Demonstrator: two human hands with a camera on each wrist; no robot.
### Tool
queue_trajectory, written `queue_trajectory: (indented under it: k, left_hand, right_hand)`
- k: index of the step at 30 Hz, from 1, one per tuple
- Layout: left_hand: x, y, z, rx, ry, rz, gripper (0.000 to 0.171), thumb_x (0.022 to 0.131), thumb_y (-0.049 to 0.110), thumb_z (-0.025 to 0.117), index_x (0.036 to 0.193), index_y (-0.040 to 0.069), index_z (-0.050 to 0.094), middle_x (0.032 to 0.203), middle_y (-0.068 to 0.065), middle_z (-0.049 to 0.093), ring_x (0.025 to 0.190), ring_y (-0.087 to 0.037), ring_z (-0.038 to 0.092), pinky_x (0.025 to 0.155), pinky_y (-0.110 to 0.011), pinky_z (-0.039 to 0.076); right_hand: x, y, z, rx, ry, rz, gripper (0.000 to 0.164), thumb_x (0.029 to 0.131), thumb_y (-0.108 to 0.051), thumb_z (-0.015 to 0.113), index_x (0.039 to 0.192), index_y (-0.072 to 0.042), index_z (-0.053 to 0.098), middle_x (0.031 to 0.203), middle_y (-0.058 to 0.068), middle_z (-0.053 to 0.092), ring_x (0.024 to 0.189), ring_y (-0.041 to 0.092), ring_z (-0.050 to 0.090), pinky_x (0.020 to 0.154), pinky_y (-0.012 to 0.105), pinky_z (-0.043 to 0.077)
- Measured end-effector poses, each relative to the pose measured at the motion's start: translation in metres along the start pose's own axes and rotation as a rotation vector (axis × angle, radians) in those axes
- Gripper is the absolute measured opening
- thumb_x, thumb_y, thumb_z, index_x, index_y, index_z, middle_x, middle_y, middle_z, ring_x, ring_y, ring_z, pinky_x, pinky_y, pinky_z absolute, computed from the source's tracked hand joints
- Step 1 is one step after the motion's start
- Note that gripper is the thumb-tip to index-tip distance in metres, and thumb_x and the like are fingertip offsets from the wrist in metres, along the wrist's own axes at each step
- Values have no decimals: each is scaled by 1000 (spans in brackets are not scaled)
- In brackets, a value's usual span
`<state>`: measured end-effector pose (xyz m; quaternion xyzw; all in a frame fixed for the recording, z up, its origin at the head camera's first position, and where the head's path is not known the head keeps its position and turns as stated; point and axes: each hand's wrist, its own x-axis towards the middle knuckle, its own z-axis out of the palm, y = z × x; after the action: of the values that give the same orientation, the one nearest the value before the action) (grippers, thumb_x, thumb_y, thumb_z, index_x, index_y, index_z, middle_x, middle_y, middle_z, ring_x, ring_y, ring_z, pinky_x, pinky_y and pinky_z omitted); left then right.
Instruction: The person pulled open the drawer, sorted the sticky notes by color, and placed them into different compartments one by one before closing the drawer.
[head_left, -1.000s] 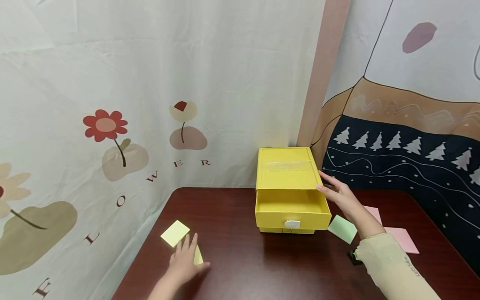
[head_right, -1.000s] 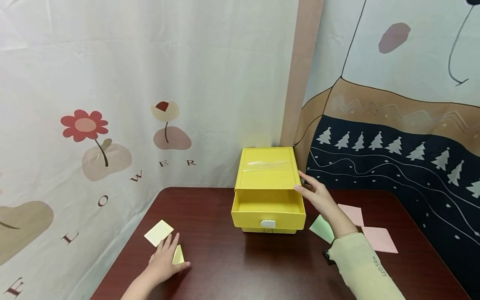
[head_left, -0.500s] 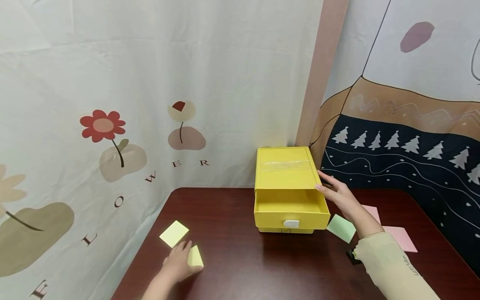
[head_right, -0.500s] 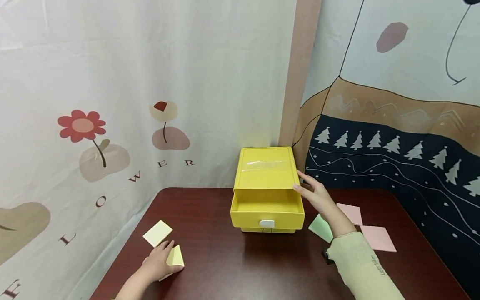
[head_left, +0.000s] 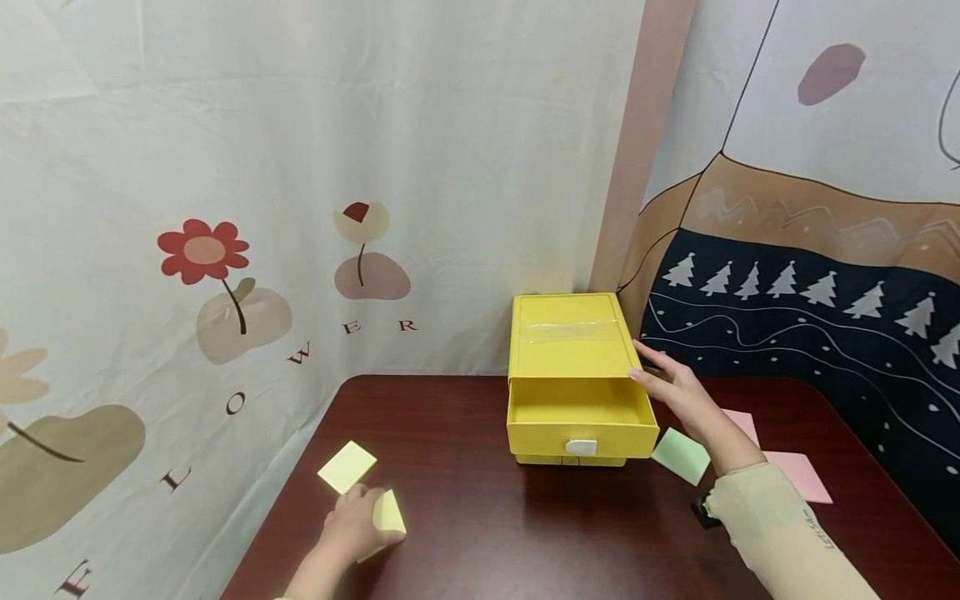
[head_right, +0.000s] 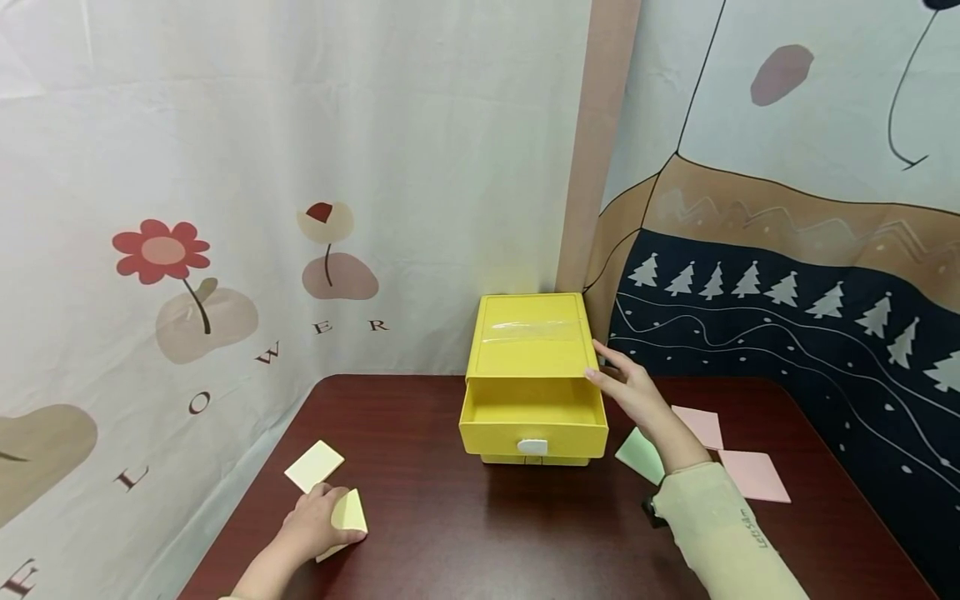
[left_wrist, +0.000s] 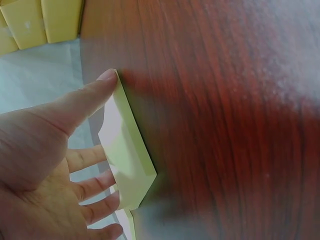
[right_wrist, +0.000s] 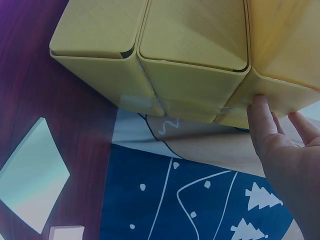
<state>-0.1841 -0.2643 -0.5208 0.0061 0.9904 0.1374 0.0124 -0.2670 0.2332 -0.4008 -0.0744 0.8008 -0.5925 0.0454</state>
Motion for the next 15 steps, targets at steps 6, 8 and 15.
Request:
queue_trajectory:
  k: [6,8,15]
  left_hand:
    - [2,-2,0,14,24,20,84,54,53,84,118,3,60,107,-16,55,99,-38,54,74,-58,46]
    - [3,-2,0,10,30,22,85,53,54,85,117,3,60,104,-15,55,95,-36,54,72,-56,46]
    - [1,-2,1,-7,76,34,84,50,53,86,114,4,60,95,-9,56,84,-28,53,64,-47,44]
  right_hand:
    - [0,-1,0,5,-3,-2,69,96,-39,52,153,-23,17,158,19,-1,136,43,32,105,58,32]
    - [0,-1,0,6,-3,-5,69,96,-39,52,153,-23,18,158,19,0,135,42,33,105,58,32]
    - [-1,-1,1,4,5,-2,70,95,-41,53,153,-23,18,156,18,17,131,40,39,104,55,35]
